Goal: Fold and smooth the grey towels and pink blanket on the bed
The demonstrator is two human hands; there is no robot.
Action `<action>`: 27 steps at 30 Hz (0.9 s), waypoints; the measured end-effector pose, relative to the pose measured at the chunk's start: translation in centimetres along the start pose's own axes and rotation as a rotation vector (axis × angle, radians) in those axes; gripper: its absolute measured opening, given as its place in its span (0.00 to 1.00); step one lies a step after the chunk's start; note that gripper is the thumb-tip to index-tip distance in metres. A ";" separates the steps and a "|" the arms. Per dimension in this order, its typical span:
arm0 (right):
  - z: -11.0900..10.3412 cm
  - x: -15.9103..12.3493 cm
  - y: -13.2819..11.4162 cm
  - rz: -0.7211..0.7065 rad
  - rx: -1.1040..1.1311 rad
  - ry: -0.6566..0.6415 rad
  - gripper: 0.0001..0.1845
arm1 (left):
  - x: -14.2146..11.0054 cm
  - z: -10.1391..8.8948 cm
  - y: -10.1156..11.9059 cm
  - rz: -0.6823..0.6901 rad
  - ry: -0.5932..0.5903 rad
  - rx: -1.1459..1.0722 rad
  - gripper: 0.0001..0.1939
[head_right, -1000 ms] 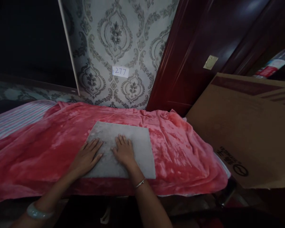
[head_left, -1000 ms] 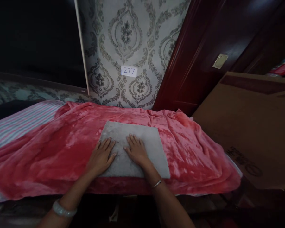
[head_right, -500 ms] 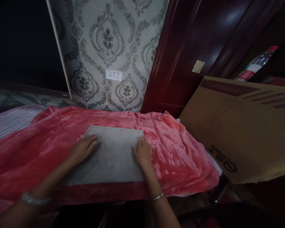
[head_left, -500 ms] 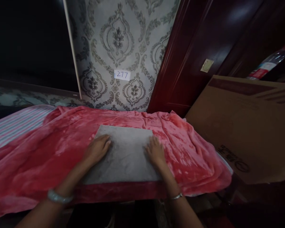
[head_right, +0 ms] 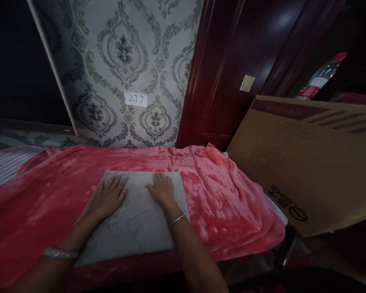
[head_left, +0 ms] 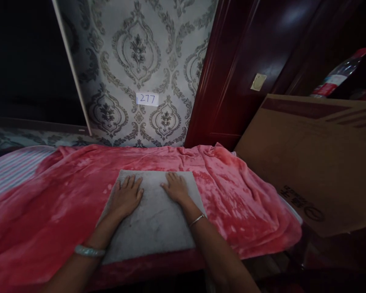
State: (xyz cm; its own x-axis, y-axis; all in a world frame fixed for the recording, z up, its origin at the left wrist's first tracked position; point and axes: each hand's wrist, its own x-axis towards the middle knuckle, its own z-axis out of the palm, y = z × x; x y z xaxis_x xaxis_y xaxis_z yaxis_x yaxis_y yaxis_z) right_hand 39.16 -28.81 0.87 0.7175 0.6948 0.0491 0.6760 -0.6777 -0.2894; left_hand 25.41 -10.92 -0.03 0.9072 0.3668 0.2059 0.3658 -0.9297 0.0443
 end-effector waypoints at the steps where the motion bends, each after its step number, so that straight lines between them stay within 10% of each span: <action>1: -0.2 0.0 1.2 0.057 -0.005 0.010 0.36 | 0.0 -0.2 0.1 -0.002 -0.009 0.001 0.31; 9: -1.3 -1.8 6.1 0.358 0.024 0.051 0.35 | -0.2 -1.4 0.9 -0.053 -0.093 0.032 0.31; 14: -2.0 -3.5 1.3 0.284 0.003 0.150 0.35 | -0.3 -1.4 1.0 -0.053 -0.093 0.015 0.31; 20: 2.3 -8.1 -6.1 -0.074 0.028 0.060 0.37 | -0.3 -0.9 0.8 -0.028 -0.045 0.020 0.31; 27: 2.5 -11.3 -3.3 0.076 -0.014 0.101 0.34 | 0.0 -1.1 1.0 -0.040 -0.076 0.015 0.32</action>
State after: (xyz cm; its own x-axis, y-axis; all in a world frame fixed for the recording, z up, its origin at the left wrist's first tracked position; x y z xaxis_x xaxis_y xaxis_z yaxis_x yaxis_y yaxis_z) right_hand 28.45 -33.81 -1.11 0.7793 0.6142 0.1242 0.6212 -0.7310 -0.2823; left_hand 25.53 -11.91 1.08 0.9046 0.4061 0.1296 0.4050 -0.9136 0.0363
